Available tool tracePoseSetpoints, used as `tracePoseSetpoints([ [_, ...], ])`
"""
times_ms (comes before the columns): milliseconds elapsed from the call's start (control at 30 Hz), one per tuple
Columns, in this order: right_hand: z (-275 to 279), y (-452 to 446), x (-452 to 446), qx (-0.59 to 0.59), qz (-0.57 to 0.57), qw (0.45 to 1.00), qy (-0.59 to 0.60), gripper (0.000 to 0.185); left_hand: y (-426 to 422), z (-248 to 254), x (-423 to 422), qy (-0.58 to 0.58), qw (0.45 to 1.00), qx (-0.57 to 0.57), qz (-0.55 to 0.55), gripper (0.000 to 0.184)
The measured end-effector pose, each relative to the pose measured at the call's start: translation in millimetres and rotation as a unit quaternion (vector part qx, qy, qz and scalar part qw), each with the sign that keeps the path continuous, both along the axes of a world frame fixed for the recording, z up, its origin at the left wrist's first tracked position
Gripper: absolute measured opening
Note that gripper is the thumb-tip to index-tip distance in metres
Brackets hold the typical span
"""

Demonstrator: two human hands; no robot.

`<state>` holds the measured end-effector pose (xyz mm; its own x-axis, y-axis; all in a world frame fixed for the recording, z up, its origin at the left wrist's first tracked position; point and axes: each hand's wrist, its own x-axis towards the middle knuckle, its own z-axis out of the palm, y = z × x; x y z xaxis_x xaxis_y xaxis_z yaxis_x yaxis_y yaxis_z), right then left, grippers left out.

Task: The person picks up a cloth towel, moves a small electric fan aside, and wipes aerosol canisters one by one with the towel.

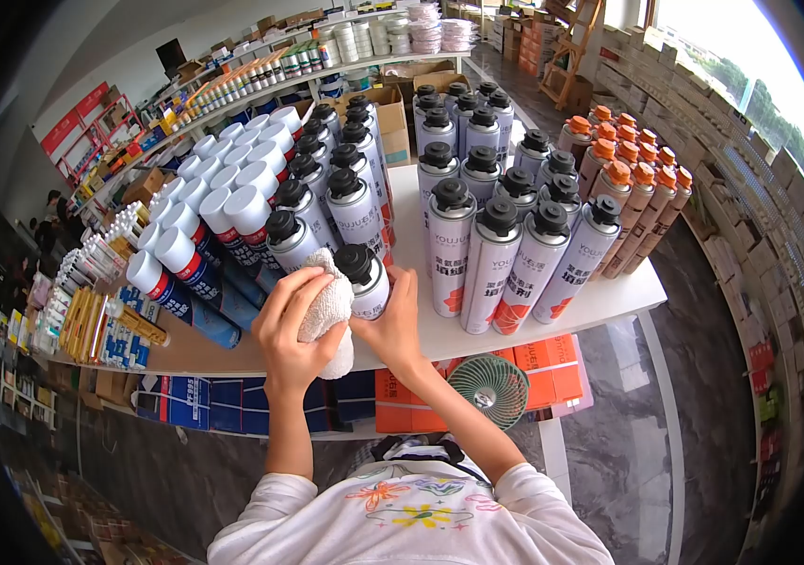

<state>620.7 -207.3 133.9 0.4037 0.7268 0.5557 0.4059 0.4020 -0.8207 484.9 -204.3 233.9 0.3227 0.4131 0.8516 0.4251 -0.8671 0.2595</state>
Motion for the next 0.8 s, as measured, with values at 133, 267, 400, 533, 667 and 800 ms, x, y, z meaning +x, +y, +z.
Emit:
tracePoseSetpoints([
  [133, 3.7, 0.5, -5.0, 0.007, -0.030, 0.999, -0.008, 0.075, 14.1, 5.4, -6.9, 0.002, 0.998, -0.048, -0.037, 0.043],
  [267, 3.6, -0.9, -11.1, -0.006, -0.042, 0.999, -0.003, 0.074, 13.5, 6.6, -10.1, 0.015, 0.998, -0.040, -0.037, 0.042],
  [400, 2.7, -6.3, -12.2, -0.009, -0.035, 0.999, 0.011, 0.073, 9.0, 15.9, -15.7, 0.065, 0.996, 0.008, -0.061, 0.043],
  [533, 4.5, -6.5, -12.9, 0.000, -0.055, 0.998, 0.001, 0.069, 27.1, 10.8, -13.5, 0.021, 0.995, -0.052, -0.077, 0.039],
  [667, 3.3, -3.3, -14.6, 0.007, -0.076, 0.997, -0.004, 0.068, 30.1, 9.3, -13.5, 0.012, 0.995, -0.058, -0.081, 0.038],
  [800, 1.0, -4.0, -14.2, 0.012, -0.072, 0.997, -0.008, 0.069, 16.5, 20.5, -16.9, 0.067, 0.993, -0.020, -0.096, 0.036],
])
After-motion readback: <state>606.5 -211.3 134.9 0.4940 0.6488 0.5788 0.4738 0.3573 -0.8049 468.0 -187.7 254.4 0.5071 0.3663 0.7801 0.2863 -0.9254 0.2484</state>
